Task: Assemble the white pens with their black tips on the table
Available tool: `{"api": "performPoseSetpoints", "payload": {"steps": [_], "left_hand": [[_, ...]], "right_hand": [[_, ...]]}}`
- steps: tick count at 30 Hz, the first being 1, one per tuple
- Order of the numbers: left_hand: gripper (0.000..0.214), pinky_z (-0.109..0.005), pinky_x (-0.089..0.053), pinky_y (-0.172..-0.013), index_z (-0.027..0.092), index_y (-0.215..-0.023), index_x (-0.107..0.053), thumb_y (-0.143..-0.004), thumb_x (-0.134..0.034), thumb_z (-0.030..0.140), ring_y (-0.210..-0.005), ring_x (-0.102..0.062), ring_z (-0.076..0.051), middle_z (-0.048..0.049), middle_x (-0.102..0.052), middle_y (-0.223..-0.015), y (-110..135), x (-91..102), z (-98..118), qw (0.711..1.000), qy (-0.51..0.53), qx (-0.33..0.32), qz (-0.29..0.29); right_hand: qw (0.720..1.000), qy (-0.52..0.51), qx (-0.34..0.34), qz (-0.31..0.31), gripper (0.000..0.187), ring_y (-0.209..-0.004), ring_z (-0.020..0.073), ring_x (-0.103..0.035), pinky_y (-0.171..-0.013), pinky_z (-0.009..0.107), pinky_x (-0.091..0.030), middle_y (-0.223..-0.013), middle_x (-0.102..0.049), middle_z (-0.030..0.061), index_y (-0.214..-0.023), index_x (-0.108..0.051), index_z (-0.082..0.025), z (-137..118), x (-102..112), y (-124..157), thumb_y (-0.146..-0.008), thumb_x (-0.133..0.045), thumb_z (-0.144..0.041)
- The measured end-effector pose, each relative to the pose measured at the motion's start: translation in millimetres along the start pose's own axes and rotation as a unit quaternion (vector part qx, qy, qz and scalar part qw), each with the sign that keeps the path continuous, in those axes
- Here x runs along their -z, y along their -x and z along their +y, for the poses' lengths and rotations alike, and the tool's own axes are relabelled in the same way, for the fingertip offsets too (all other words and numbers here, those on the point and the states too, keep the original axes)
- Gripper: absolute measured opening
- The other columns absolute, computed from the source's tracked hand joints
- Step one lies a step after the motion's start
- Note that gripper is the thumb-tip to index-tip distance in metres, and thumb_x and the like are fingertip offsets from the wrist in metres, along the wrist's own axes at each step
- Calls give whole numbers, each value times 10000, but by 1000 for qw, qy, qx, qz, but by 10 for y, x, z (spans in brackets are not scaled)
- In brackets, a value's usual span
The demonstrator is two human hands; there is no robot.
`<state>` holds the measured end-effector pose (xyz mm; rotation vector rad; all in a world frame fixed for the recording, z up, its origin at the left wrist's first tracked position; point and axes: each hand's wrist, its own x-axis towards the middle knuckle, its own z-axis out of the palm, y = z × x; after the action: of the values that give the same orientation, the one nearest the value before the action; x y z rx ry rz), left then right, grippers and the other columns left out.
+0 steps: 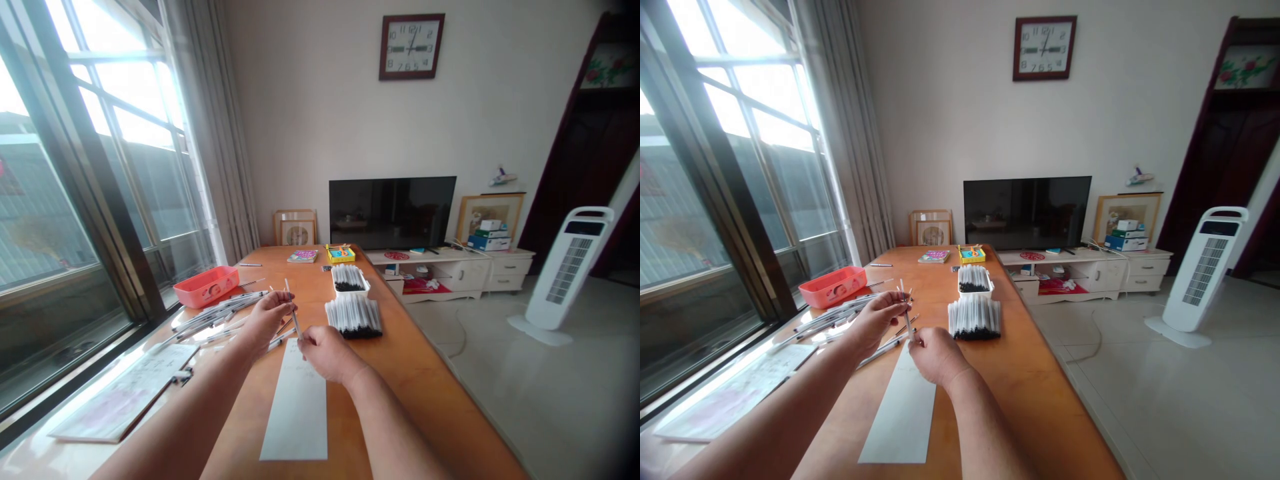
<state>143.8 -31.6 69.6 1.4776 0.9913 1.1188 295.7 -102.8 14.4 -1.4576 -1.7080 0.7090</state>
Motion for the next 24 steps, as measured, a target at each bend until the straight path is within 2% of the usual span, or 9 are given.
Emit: {"api": "performPoseSetpoints", "payload": {"steps": [5, 10, 14, 17, 20, 21, 24], "left_hand": [[374, -251, -389, -647, 176, -978, -669, -729, -735, 446, -785, -578, -157, -50, -695, -897, 67, -5, 22, 999, -27, -6, -21], [529, -262, -400, -656, 163, -1007, -710, -784, -641, 638, -847, -599, -182, -102, -715, -984, 58, 73, 4, 999, -38, -11, -9], [619, -266, -417, -662, 154, -1066, -702, -805, -572, 699, -856, -615, -186, -120, -725, -1005, -23, 155, -33, 999, -41, -14, 16], [604, -266, -431, -665, 150, -1050, -698, -813, -564, 689, -844, -634, -192, -113, -736, -976, -181, 256, -131, 995, -94, -31, 31], [513, -278, -461, -720, 145, -1022, -700, -845, -556, 605, -858, -660, -207, -108, -750, -971, -416, 381, -283, 966, -232, -81, 81], [471, -280, -468, -738, 159, -1038, -700, -862, -539, 565, -870, -667, -209, -98, -754, -986, -502, 419, -334, 943, -307, -83, 98], [312, -318, -457, -801, 193, -955, -736, -813, -623, 447, -927, -661, -259, -102, -761, -947, -759, 495, -450, 914, -386, -66, 104]], "right_hand": [[1000, 2, -5, -1, 233, -576, 108, -506, -532, 219, -301, -653, -631, 0, -734, -646, -174, -11, 14, -12, -894, -543, -309], [1000, 3, 1, -1, 243, -576, 110, -496, -527, 221, -291, -635, -604, -6, -708, -609, -182, -15, 27, -11, -897, -543, -319], [1000, 4, 6, 6, 252, -582, 110, -489, -532, 219, -289, -641, -601, -10, -702, -586, -192, 3, 28, -15, -902, -534, -336], [1000, 11, 1, 21, 254, -584, 111, -482, -541, 220, -289, -631, -587, -13, -697, -568, -196, -6, 51, -7, -905, -524, -334], [997, 31, 4, 65, 253, -594, 112, -471, -551, 221, -282, -624, -568, -17, -682, -538, -197, -51, 98, 14, -905, -520, -317], [996, 39, 7, 82, 253, -598, 112, -469, -553, 223, -278, -626, -568, -16, -682, -532, -198, -71, 117, 23, -907, -519, -313], [990, 63, 9, 128, 255, -595, 114, -462, -554, 230, -264, -632, -579, -10, -689, -531, -198, -134, 171, 48, -918, -516, -309]]}}
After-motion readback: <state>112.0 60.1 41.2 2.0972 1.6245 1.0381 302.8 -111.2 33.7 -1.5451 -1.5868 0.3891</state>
